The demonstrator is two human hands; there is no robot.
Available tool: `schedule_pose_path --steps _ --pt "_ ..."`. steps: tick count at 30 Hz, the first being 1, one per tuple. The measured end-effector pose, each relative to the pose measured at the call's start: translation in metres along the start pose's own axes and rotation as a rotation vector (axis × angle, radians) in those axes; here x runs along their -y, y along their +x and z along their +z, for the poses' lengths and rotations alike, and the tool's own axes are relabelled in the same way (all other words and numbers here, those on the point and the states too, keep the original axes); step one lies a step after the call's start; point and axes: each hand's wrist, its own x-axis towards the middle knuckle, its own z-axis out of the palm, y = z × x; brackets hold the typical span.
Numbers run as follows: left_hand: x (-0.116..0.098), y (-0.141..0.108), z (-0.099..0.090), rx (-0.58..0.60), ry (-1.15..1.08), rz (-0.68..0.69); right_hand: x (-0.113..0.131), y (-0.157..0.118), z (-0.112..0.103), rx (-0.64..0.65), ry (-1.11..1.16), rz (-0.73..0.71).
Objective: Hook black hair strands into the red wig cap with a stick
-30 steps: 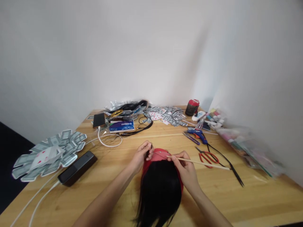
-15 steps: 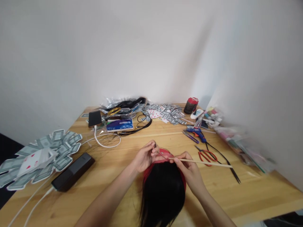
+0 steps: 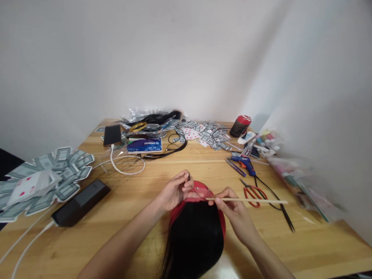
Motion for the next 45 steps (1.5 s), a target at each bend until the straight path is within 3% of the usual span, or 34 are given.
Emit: schedule_pose_path --steps 12,22,26,37,45 --pt "0.0 -0.001 0.005 -0.067 0.06 -0.008 -0.005 0.006 -0.01 0.11 0.108 0.132" --pt "0.001 -0.003 0.012 -0.08 0.19 -0.008 0.005 0.007 -0.007 0.069 0.204 0.266" --pt "0.002 -0.005 0.012 -0.06 0.254 -0.003 0.003 0.007 -0.005 0.057 0.203 0.27" --pt "0.002 -0.008 0.001 -0.002 0.349 -0.021 0.004 -0.001 0.01 -0.127 0.096 0.183" --pt "0.002 -0.008 0.004 -0.024 0.247 -0.058 -0.001 -0.005 0.008 -0.083 0.037 0.095"
